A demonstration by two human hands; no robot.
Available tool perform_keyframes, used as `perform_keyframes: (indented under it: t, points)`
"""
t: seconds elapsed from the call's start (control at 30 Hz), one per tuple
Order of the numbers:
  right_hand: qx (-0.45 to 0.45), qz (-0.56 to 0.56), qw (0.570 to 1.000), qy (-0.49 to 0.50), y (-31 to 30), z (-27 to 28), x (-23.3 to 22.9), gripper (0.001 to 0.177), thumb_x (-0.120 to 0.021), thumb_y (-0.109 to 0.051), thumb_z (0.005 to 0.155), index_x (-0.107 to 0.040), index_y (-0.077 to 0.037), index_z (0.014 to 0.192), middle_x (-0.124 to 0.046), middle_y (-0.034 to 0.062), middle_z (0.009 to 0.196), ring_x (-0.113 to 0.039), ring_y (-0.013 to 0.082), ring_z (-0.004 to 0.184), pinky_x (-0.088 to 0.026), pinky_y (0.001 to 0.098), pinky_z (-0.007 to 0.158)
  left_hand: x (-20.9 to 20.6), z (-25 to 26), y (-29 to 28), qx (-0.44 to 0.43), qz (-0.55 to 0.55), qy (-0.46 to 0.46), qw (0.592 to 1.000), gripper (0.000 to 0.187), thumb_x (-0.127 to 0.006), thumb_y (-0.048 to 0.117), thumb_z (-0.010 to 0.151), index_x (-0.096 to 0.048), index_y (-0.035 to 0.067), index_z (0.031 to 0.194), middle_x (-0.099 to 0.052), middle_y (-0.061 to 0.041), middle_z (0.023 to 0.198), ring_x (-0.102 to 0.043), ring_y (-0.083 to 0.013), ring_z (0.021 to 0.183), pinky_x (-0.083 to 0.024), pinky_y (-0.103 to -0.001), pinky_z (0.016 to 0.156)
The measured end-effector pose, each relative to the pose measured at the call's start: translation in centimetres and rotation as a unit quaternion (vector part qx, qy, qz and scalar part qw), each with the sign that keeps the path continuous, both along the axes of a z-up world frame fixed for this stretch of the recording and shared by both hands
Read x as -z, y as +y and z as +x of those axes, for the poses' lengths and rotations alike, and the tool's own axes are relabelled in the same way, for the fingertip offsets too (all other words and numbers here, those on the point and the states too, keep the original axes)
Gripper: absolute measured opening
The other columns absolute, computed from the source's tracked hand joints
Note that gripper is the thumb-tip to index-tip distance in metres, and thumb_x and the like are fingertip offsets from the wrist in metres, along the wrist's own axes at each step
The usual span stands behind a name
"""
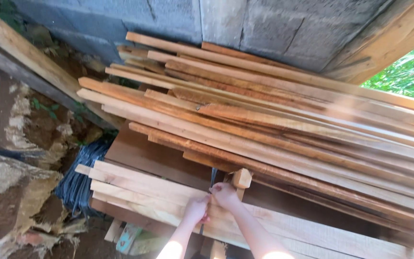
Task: Bundling long, thin wooden strips together using flexible plastic ties.
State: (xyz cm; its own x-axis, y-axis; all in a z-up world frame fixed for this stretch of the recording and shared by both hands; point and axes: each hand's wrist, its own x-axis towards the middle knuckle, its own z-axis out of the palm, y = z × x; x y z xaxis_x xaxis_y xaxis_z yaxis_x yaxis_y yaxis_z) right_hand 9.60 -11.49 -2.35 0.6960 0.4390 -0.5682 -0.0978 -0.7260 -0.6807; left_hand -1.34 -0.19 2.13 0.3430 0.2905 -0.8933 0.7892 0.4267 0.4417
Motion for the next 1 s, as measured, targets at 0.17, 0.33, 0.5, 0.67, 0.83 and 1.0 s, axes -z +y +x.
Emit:
perform_keyframes:
  t: [0.17,0.33,0.5,0.67,0.83,1.0]
  points:
    - [0.089,0.062,0.992,0.057,0.3,-1.1,-2.6,0.021,-0.065,-0.024,0.091,-0.073,-0.009,0.105,-0.080,0.0019,0.093,-0.072,0.0145,0.082,-0.057,0.0254,0.078,-1.3,-1.8,-1.3,0.014,0.030,-0.083,0.996,0.045,-0.056,0.027,0.107,-0.064,-0.002,0.072,-0.063,-0.009,0.063,-0.060,-0.0180,0.042,-0.048,-0.026,0.042]
    - [0.127,0.109,0.982,0.091,0.7,-0.9,-1.0,0.017,-0.060,-0.018,0.096,-0.067,-0.006,0.106,-0.082,0.0011,0.091,-0.073,0.0119,0.081,-0.057,0.0238,0.076,-5.8,-3.2,-1.2,-0.103,-0.087,-0.102,0.986,0.035,-0.042,0.007,0.106,-0.069,-0.006,0.124,-0.074,-0.015,0.105,-0.056,-0.0141,0.062,-0.043,-0.025,0.050]
    - [0.123,0.065,0.981,0.134,1.9,0.6,0.1,0.017,-0.060,-0.019,0.096,-0.072,-0.008,0.095,-0.076,-0.0013,0.079,-0.055,0.0119,0.063,-0.048,0.0247,0.061,-5.7,-6.8,-0.1,-0.173,-0.065,-0.067,0.980,0.038,-0.050,0.020,0.106,-0.074,-0.004,0.123,-0.074,-0.021,0.118,-0.072,-0.0228,0.083,-0.054,-0.029,0.055]
    - [0.107,0.050,0.986,0.118,2.7,0.8,-1.4,0.018,-0.065,-0.023,0.096,-0.074,-0.009,0.089,-0.076,-0.0022,0.075,-0.059,0.0103,0.064,-0.049,0.0228,0.066,12.2,-17.8,0.3,-0.031,-0.054,-0.135,0.989,0.037,-0.047,0.023,0.108,-0.073,-0.004,0.106,-0.047,-0.006,0.046,-0.036,-0.0139,0.036,-0.029,-0.028,0.038]
    - [0.186,0.175,0.944,0.210,2.5,1.3,1.6,0.013,-0.064,-0.009,0.099,-0.068,0.000,0.090,-0.075,0.0091,0.072,-0.065,0.0146,0.063,-0.052,0.0227,0.064,12.9,-18.0,1.5,0.110,-0.021,-0.150,0.982,0.037,-0.045,0.024,0.107,-0.074,0.001,0.104,-0.054,-0.003,0.048,-0.044,-0.0113,0.041,-0.038,-0.023,0.048]
    - [0.214,0.226,0.907,0.283,2.5,1.7,0.2,0.010,-0.060,-0.002,0.101,-0.062,0.006,0.095,-0.072,0.0187,0.085,-0.068,0.0246,0.063,-0.056,0.0302,0.064,7.0,-14.5,5.1,0.035,-0.047,-0.037,0.998,0.031,-0.053,0.010,0.105,-0.073,-0.007,0.122,-0.073,-0.015,0.076,-0.064,-0.0174,0.057,-0.050,-0.027,0.050]
